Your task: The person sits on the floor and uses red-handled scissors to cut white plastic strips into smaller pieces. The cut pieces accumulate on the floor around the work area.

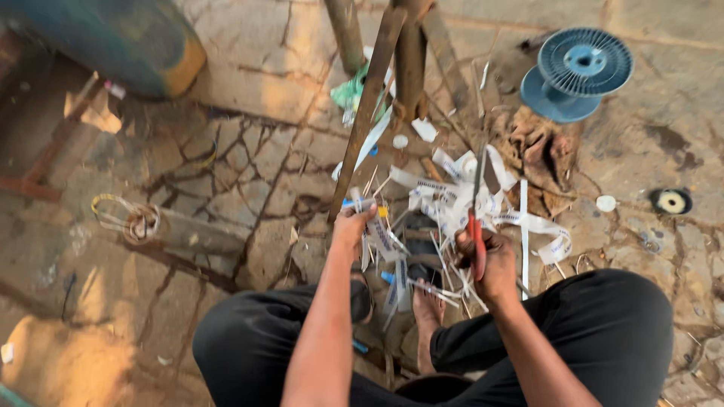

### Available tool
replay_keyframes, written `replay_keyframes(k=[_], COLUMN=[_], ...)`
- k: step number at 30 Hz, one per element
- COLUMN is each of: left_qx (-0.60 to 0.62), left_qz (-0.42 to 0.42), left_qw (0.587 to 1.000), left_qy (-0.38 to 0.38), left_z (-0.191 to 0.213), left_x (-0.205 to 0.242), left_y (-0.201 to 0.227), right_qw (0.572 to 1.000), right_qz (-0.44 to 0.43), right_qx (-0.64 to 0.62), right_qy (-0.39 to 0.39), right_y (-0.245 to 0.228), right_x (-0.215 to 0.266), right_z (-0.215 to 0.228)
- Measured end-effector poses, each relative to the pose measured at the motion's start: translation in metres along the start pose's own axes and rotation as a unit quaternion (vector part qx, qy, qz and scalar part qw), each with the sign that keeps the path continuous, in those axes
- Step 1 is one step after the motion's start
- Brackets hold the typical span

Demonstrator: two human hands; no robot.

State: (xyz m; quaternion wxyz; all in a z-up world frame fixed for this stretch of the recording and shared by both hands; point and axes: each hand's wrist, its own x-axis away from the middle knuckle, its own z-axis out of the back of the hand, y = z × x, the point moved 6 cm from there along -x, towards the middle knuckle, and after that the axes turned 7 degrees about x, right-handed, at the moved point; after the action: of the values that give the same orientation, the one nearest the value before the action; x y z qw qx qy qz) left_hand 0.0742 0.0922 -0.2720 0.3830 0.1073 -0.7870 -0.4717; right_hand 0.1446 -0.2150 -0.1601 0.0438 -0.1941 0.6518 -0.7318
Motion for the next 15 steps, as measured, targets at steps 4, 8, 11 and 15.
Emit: replay_keyframes(k=[4, 8, 11, 15], left_qx=[0.205, -0.071, -0.126, -0.346], left_qz=[0.149, 0.112, 0.218, 0.020], left_qw=[0.964, 0.979, 0.942, 0.899], left_qy=[0.080, 0.157, 0.223, 0.268], left_z=[0.017, 0.034, 0.038, 0.026], left_x=[-0.013, 0.000, 0.006, -0.018], left_y=[-0.129, -0.205, -0.240, -0.215], right_qw=[1.000, 0.997, 0.995, 0.992], right_qz=[0.004, -0.027, -0.035, -0.079], right_qx=[-0.018, -0.056, -0.094, -0.098], right_qy=[0.021, 0.043, 0.019, 0.002], right_y=[0.007, 0.031, 0.050, 0.069], right_x=[0.001, -0.005, -0.005, -0.003], right_z=[0.016, 0.031, 0.029, 0.023])
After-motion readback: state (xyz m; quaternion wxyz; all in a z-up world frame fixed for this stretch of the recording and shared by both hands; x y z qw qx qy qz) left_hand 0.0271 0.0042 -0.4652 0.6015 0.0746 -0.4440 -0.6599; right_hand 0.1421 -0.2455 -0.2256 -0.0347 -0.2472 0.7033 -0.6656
